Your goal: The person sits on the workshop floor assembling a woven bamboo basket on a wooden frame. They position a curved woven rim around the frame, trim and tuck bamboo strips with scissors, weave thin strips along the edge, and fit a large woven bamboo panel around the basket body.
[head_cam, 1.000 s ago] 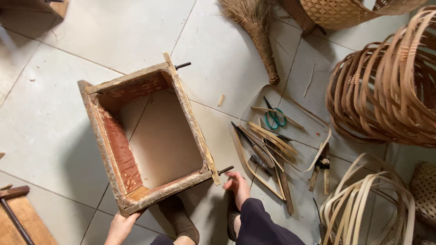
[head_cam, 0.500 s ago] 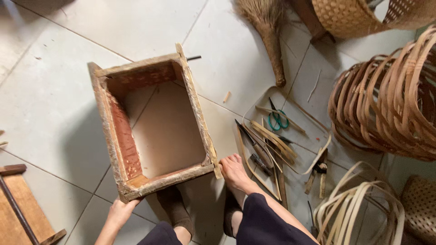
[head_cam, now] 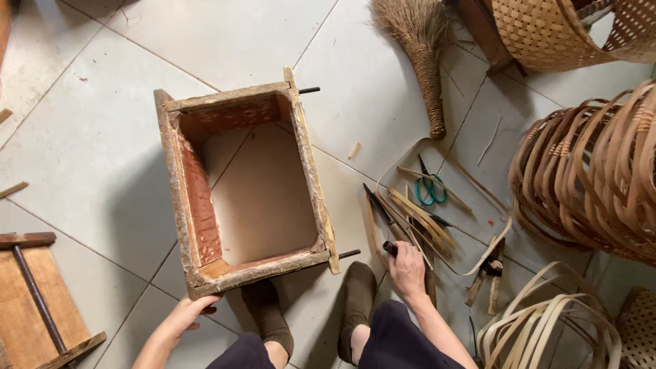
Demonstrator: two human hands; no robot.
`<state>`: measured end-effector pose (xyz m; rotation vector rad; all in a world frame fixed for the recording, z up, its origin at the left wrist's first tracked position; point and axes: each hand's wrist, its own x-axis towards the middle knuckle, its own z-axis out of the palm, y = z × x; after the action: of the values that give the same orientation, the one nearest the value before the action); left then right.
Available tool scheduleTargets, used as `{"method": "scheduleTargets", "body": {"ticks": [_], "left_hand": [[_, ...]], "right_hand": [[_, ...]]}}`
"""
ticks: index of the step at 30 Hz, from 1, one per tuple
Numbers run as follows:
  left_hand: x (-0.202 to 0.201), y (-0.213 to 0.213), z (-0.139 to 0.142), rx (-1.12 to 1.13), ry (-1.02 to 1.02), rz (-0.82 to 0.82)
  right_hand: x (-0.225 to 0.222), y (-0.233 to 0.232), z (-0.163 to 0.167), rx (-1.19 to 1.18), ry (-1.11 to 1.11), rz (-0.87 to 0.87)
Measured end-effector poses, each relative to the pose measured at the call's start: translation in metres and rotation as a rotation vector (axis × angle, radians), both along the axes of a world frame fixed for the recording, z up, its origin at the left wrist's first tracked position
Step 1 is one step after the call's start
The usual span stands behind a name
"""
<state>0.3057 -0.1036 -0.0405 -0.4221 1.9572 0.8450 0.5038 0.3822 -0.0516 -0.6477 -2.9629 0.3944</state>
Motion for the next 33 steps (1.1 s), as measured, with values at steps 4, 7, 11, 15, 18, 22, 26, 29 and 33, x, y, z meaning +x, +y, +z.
{"method": "scheduleTargets", "body": {"ticks": [4, 7, 11, 15, 18, 22, 26, 29, 33], "left_hand": [[-0.005, 0.003, 0.006, 0.107, -0.001, -0.052], [-0.007, 0.009, 0.010, 0.017, 0.010, -0.065], [-0.004, 0.018, 0.020, 0.030, 0.091, 0.035], [-0.004, 0.022, 0.030, 0.049, 0.085, 0.039], [-0.005, 0.022, 0.030, 0.045, 0.060, 0.041], [-0.003, 0.018, 0.023, 0.108, 0.069, 0.082], [0.000, 0.012, 0.016, 0.095, 0.030, 0.082], [-0.004, 0.008, 0.010, 0.030, -0.015, 0.114], [-0.003, 0.002, -0.001, -0.132, -0.206, 0.184]], "right_hand": [[-0.006, -0.004, 0.016, -0.222, 0.220, 0.172], [-0.023, -0.014, 0.022, -0.141, 0.274, 0.374], [-0.051, -0.021, 0.028, -0.097, 0.164, 0.629], [-0.075, -0.021, 0.036, -0.202, 0.071, 0.774], [-0.078, -0.027, 0.039, -0.214, -0.044, 0.813], [-0.091, -0.040, 0.040, -0.083, -0.207, 0.732], [-0.145, -0.037, 0.050, -0.579, -0.981, 0.756], [-0.154, -0.036, 0.052, -0.635, -1.139, 0.783], [-0.113, -0.058, 0.055, 0.118, 0.255, 0.754]]}}
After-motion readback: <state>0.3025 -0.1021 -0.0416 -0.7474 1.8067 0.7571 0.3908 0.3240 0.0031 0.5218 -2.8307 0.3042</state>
